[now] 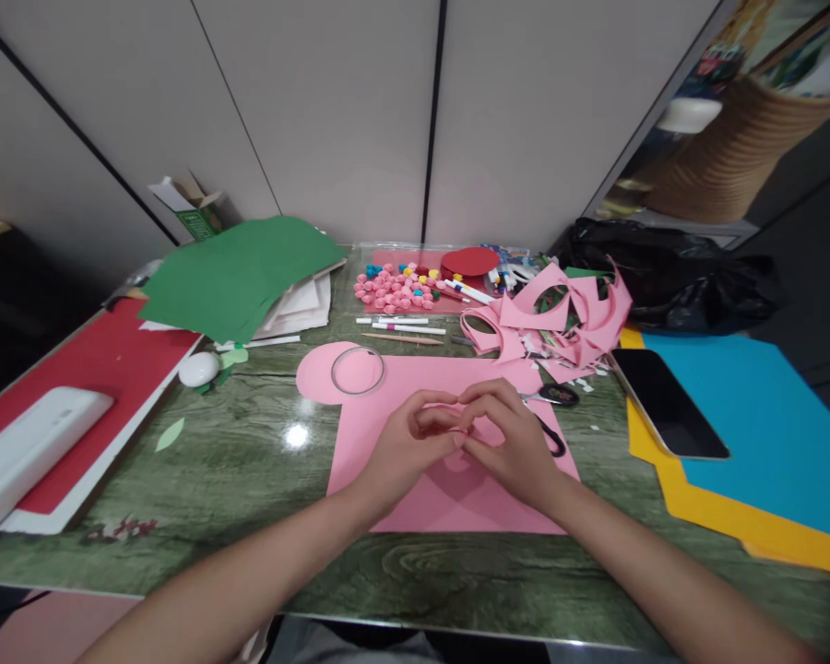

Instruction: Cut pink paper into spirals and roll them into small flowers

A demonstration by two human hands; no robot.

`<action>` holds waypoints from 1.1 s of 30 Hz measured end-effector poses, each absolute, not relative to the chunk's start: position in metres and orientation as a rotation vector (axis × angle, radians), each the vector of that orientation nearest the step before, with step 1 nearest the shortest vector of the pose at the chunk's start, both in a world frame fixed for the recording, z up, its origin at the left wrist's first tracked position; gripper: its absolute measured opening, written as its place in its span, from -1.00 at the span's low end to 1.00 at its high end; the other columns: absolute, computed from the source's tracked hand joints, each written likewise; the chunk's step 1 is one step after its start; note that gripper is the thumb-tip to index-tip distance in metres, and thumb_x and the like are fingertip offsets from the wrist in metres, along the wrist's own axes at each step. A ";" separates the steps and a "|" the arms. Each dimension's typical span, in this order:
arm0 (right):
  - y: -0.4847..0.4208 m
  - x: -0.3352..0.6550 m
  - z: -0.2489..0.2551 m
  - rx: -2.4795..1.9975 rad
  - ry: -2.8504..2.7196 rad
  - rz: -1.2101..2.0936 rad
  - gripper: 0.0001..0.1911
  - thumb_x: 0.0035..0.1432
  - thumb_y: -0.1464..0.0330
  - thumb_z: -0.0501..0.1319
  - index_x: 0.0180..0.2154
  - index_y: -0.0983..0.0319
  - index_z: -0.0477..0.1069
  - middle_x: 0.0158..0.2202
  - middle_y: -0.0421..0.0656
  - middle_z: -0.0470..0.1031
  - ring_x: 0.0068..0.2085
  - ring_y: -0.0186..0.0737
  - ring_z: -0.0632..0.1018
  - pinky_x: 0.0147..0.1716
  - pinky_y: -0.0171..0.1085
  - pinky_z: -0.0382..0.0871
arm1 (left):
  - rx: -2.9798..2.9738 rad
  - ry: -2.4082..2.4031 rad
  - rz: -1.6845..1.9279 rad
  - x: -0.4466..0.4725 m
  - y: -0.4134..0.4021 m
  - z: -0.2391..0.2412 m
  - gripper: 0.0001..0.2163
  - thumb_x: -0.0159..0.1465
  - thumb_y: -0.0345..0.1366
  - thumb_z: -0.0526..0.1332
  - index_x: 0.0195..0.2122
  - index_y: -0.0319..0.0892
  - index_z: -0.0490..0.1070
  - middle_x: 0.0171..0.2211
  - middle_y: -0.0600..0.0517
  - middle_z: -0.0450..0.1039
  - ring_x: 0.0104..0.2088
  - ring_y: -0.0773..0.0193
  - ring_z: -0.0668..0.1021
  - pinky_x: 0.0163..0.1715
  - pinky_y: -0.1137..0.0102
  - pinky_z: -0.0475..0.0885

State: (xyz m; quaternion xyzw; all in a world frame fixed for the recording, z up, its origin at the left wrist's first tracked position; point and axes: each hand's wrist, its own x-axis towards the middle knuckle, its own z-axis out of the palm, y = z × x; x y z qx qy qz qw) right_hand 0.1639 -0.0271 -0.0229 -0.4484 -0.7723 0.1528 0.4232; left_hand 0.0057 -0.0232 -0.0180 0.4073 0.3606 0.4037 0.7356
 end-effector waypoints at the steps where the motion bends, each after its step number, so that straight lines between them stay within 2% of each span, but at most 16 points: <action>1: -0.027 0.164 -0.022 -1.119 -1.936 0.372 -0.91 0.03 0.43 0.25 -0.43 0.17 0.35 -0.28 -0.13 0.36 -0.20 -0.16 0.42 -0.23 -0.15 0.34 | 0.887 0.796 0.890 0.005 -0.023 -0.018 -0.70 0.04 -0.44 0.31 -0.19 -0.20 0.34 -0.39 0.03 0.50 -0.33 0.32 0.51 -0.27 0.42 0.36; 4: -0.027 0.165 -0.022 -1.106 -1.945 0.347 -0.96 0.05 0.41 0.24 -0.38 0.15 0.41 -0.28 -0.13 0.36 -0.18 -0.16 0.42 -0.22 -0.15 0.35 | 0.856 0.804 0.904 0.003 -0.021 -0.018 -0.69 0.04 -0.43 0.31 -0.18 -0.19 0.33 -0.39 0.05 0.50 -0.34 0.33 0.51 -0.27 0.42 0.35; 15: -0.024 0.171 -0.025 -1.044 -2.033 0.186 -0.87 0.07 0.38 0.23 -0.27 0.13 0.48 -0.25 -0.10 0.39 -0.20 -0.14 0.42 -0.25 -0.11 0.34 | 0.921 0.821 0.889 0.000 -0.018 -0.017 -0.68 0.04 -0.41 0.31 -0.17 -0.17 0.32 -0.44 0.07 0.48 -0.40 0.32 0.51 -0.29 0.38 0.36; 21: -0.023 0.172 -0.027 -0.984 -2.060 0.284 -0.75 0.09 0.43 0.21 -0.16 0.10 0.46 -0.19 -0.10 0.38 -0.16 -0.15 0.42 -0.21 -0.11 0.36 | 0.968 0.799 0.847 -0.001 -0.016 -0.015 -0.71 0.04 -0.43 0.30 -0.20 -0.17 0.33 -0.46 0.07 0.48 -0.41 0.31 0.52 -0.29 0.36 0.37; 25: -0.024 0.170 -0.027 -1.021 -1.969 0.373 -0.81 0.08 0.42 0.23 -0.22 0.10 0.48 -0.23 -0.12 0.38 -0.17 -0.18 0.43 -0.23 -0.15 0.38 | 0.924 0.777 0.847 -0.001 -0.016 -0.015 -0.69 0.05 -0.42 0.31 -0.17 -0.18 0.33 -0.41 0.04 0.50 -0.35 0.29 0.54 -0.22 0.33 0.37; 33: -0.026 0.167 -0.022 -1.063 -1.899 0.398 -0.92 0.01 0.46 0.25 -0.40 0.17 0.41 -0.28 -0.14 0.35 -0.20 -0.18 0.44 -0.25 -0.18 0.37 | 0.826 0.741 0.836 0.001 -0.018 -0.020 -0.66 0.00 -0.44 0.34 -0.18 -0.17 0.36 -0.41 0.06 0.52 -0.35 0.32 0.53 -0.25 0.40 0.36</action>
